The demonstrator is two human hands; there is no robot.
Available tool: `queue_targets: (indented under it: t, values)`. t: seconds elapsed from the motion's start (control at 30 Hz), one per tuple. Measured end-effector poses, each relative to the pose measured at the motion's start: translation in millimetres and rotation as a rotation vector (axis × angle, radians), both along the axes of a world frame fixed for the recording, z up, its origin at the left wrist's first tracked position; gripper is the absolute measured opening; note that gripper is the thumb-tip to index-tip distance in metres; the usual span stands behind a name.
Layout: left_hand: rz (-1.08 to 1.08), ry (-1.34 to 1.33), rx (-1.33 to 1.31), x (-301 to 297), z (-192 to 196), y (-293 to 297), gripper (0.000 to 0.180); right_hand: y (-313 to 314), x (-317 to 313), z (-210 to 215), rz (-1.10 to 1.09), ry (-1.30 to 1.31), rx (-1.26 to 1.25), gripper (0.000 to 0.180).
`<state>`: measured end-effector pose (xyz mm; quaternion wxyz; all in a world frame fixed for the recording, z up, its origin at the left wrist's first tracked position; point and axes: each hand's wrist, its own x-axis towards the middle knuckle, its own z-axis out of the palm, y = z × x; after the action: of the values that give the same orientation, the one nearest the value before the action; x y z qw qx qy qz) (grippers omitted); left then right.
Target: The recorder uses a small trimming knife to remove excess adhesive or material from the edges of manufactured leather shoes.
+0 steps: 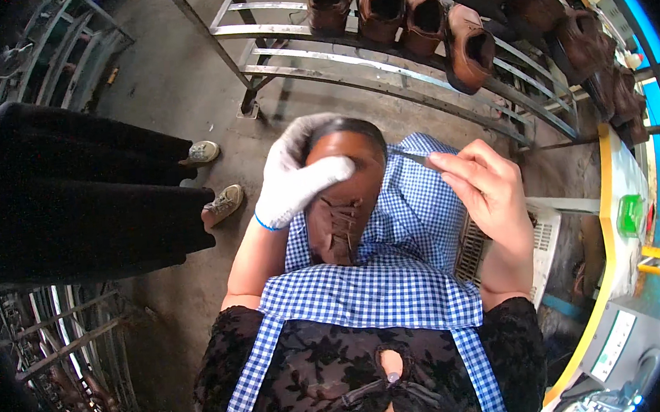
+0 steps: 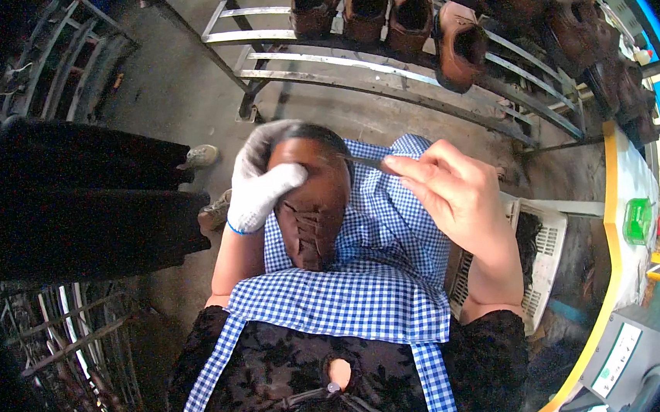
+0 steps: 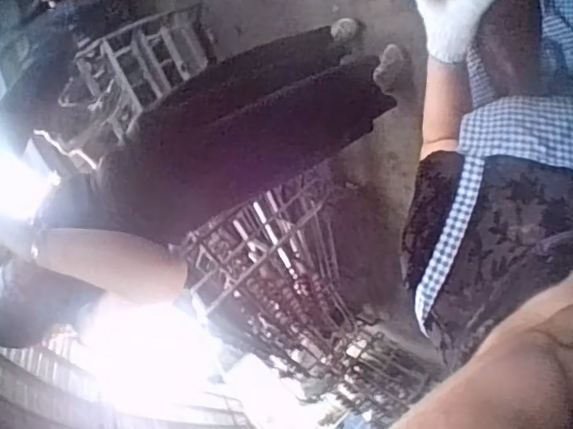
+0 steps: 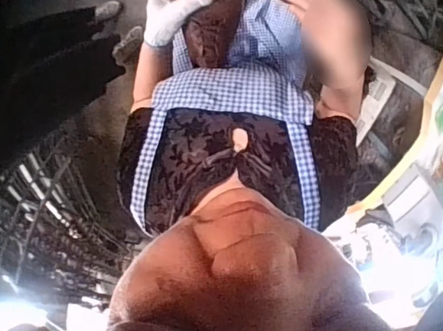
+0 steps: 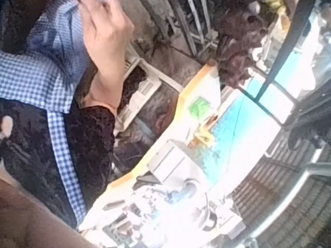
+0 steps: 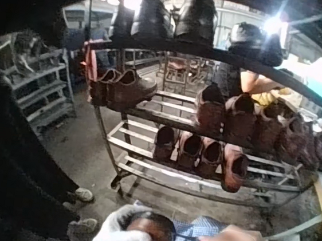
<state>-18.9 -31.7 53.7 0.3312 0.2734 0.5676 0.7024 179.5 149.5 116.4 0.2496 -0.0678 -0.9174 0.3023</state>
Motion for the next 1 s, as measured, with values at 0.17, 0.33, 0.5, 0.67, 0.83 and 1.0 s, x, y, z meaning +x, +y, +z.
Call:
queue_targets:
  t: [0.17,0.33,0.5,0.67,0.83,1.0]
  values:
    - [0.065,-0.015,0.086,-23,10,-6,0.07,-10,-4,-2,-0.035,0.022,0.012,0.035]
    - [-0.063,0.013,-0.059,-6,19,-7,0.072,-4,-17,24,0.095,-0.037,0.221,0.039]
    - [-0.113,0.04,-0.087,3,19,-5,0.072,4,-12,36,0.12,-0.113,0.304,0.037]
    - [-0.089,0.018,-0.086,5,14,-5,0.07,3,-17,33,0.145,-0.144,0.255,0.034]
    - [-0.117,0.043,-0.092,6,14,-4,0.069,10,-9,30,0.157,-0.138,0.152,0.033]
    - [-0.134,0.081,-0.091,8,13,-5,0.069,7,-15,30,0.174,-0.139,0.175,0.034]
